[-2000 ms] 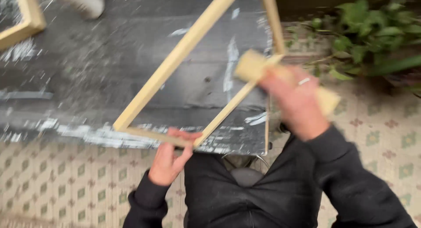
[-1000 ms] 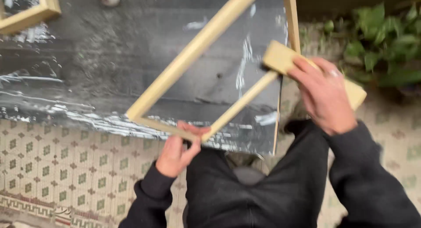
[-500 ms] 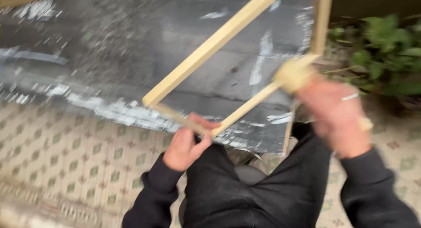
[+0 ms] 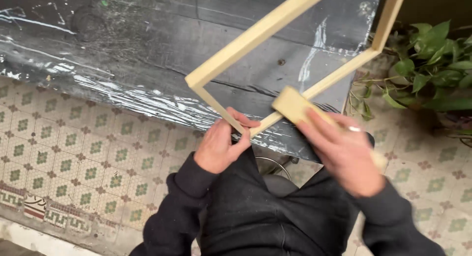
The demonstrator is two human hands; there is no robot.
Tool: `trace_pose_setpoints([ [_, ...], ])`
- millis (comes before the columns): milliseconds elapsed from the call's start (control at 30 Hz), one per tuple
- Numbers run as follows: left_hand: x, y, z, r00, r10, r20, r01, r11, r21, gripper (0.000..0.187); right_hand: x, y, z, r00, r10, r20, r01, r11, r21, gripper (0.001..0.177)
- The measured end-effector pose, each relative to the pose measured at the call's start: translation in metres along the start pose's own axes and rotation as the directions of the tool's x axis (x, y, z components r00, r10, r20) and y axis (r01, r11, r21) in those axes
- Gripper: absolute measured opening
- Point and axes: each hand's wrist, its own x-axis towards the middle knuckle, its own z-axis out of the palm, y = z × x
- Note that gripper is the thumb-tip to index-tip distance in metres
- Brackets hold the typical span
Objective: The recorder sands the surfaces and edges of a wooden picture frame using a sanding block.
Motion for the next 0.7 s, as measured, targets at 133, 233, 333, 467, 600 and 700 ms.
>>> trace_pose_setpoints([
  [133,-0.008,-0.001,0.002,0.996,-0.093,0.016,0.093,0.995,-0.027,0.015,0.011,0.000,0.002,0.998,0.034,-0.062,-0.036,0.999,-0.038,0.060],
  [233,0.004,-0.004,0.005,1.000,-0.024,0.018,0.025,0.998,-0.066,0.017,0.010,-0.013,0.008,0.996,0.013,-0.094,-0.035,0.970,-0.240,0.061],
  [333,0.004,-0.014,0.005,1.000,-0.017,-0.008,0.017,1.000,-0.015,0.022,0.017,-0.002,-0.004,0.995,0.017,0.100,0.003,0.982,-0.190,0.066],
  [467,-0.011,-0.011,0.008,1.000,-0.014,0.001,0.014,0.999,-0.047,0.023,0.013,-0.020,0.006,0.996,0.088,0.011,-0.085,0.983,-0.164,0.056],
  [600,-0.002,-0.015,0.009,1.000,-0.022,-0.013,0.021,0.998,-0.056,0.024,0.016,-0.030,0.001,0.996,-0.007,0.089,0.016,0.995,-0.097,0.059],
  [700,-0.011,-0.008,0.004,0.998,-0.063,0.000,0.062,0.986,-0.158,0.032,0.017,-0.013,-0.004,0.993,0.102,0.058,-0.096,0.992,-0.087,0.053],
])
